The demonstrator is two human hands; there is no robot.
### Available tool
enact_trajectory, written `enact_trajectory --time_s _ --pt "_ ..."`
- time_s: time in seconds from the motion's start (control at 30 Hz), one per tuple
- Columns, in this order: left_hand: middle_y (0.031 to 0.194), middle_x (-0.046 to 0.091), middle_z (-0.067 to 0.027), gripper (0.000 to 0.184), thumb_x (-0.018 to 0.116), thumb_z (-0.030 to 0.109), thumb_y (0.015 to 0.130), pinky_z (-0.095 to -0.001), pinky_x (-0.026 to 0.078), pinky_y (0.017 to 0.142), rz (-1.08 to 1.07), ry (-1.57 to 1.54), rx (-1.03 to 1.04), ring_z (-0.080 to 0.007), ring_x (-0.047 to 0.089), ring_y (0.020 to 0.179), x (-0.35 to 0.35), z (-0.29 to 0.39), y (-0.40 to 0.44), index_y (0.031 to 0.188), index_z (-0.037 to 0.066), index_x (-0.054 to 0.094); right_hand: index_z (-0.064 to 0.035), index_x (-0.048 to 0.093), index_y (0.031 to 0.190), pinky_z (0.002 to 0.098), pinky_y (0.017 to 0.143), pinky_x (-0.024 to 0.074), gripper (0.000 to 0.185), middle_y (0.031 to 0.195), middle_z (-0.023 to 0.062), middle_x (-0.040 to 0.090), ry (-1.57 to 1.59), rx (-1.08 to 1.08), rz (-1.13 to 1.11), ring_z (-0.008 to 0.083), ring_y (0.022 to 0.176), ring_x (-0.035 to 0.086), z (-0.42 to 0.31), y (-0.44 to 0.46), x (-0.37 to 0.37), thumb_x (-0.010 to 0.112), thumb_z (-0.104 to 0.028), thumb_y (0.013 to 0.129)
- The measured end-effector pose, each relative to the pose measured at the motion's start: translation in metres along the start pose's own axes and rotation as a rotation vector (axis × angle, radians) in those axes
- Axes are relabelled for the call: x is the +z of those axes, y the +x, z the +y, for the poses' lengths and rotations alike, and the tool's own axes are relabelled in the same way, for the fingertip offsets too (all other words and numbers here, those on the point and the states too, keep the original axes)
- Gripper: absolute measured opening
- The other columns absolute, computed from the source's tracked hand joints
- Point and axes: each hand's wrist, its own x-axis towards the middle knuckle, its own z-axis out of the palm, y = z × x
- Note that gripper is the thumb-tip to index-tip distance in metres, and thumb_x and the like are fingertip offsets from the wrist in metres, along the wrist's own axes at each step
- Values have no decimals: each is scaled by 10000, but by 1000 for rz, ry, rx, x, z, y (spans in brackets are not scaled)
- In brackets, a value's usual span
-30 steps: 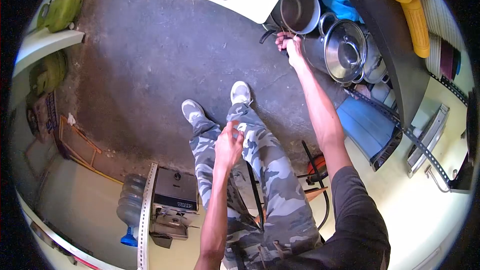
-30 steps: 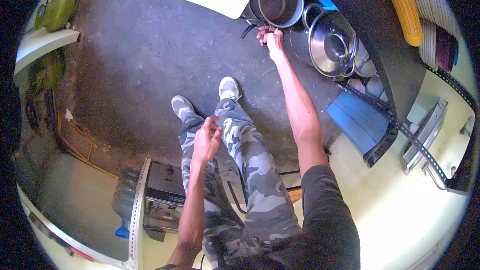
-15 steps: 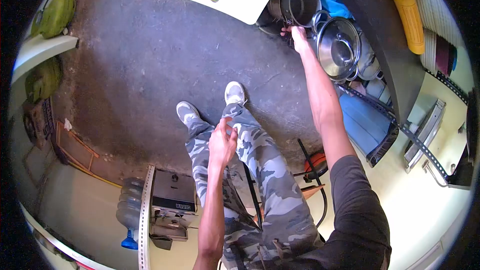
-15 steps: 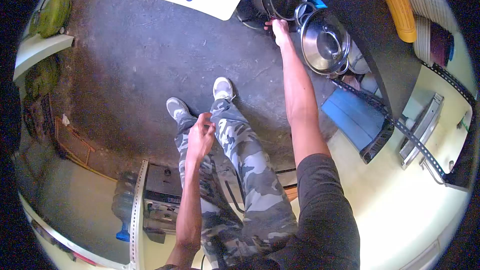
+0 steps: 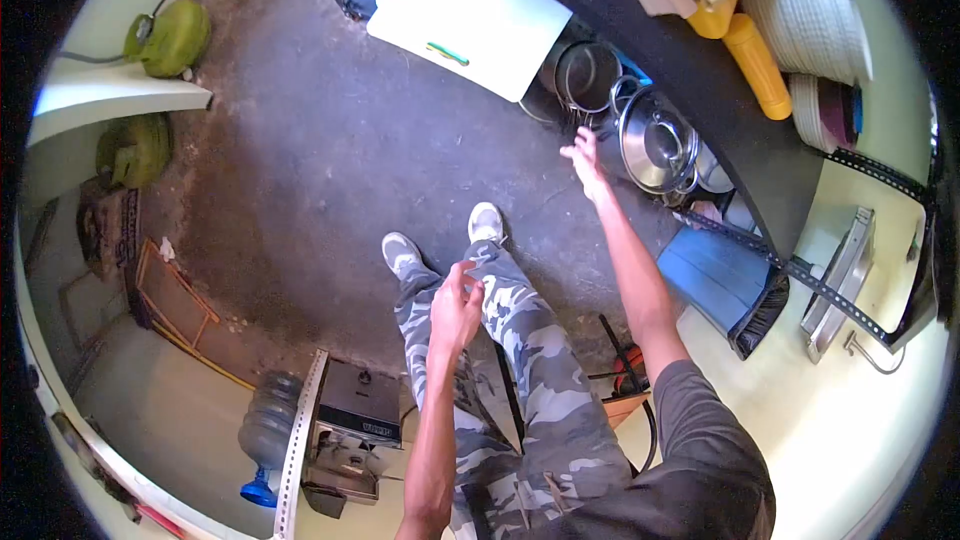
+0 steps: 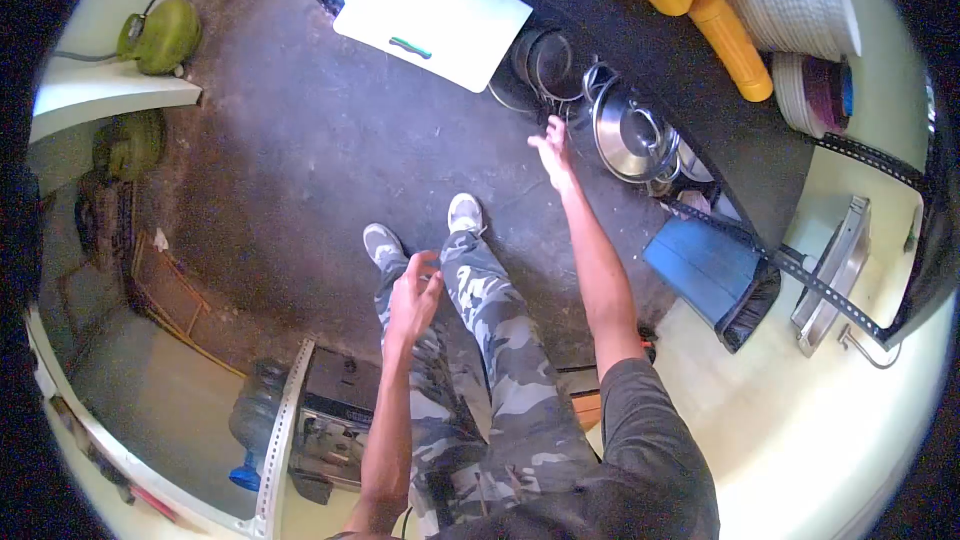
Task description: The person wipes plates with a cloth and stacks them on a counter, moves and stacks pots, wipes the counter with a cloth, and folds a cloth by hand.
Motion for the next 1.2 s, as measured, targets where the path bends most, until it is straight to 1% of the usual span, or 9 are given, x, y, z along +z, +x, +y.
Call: enact_trajectory --time_s 0.13,0.27,0.3,0.37,0.4,0.5,0.57,0.73,1.2 --pt "980 704 -159 313 581 138 940 -363 530 739 17 -38 3 -261 700 844 -18 5 -20 1235 36 547 -88 389 1405 441 1034 410 744 1374 265 482 -48 95 -13 357 1271 480 0 -54 9 695 -152 730" --pt "960 691 -127 312 586 135 942 -337 526 729 31 -30 47 -205 676 815 -25 -6 -44 1236 35 553 -84 583 1180 356 873 506 427 1056 106 664 -180 34 -54 239 1006 634 25 -124 26 684 -59 766" --pt "956 686 -119 312 586 134 943 -331 524 726 29 -28 53 -190 669 812 -30 -4 -53 1237 35 555 -151 570 1232 286 620 497 405 1044 29 632 -222 -69 -162 122 857 588 35 -143 27 641 -88 839" --pt "943 693 -141 322 575 147 933 -383 525 748 13 -47 64 -262 684 824 -40 1 -74 1241 57 547 -92 599 1160 261 627 498 292 1024 33 648 -139 -149 -244 118 796 601 39 -188 41 565 -19 879" --pt "937 696 -152 328 569 153 928 -410 525 759 7 -55 76 -299 692 830 -48 8 -85 1243 68 543 -87 607 1133 252 648 502 270 992 28 641 -171 49 -321 115 780 598 -19 -234 40 534 -3 888" --pt "942 692 -126 303 581 154 937 -375 518 777 -19 -134 32 -238 680 870 -76 39 -120 1230 76 566 -46 574 1134 262 697 517 232 909 23 626 192 -139 -621 100 771 599 -27 -301 43 544 -19 905" --pt "945 696 -115 308 595 151 931 -346 510 769 -9 -83 112 -218 674 866 -92 39 -131 1228 72 575 -55 582 1118 263 702 528 202 899 22 629 363 -4 -730 114 833 623 -47 -344 47 545 -28 921" --pt "952 699 -129 320 600 145 924 -341 522 760 3 -122 191 -189 675 833 -138 88 -172 1231 58 580 -70 636 1084 277 687 535 190 921 42 675 -109 -107 -730 112 779 628 -127 -412 51 604 -115 902" --pt "980 655 -90 344 578 154 943 -280 488 715 -77 -290 294 -155 630 813 -181 175 -256 1258 20 546 -19 606 1153 306 787 544 227 1029 82 653 78 -440 -643 142 935 638 -325 -483 10 571 -113 949"
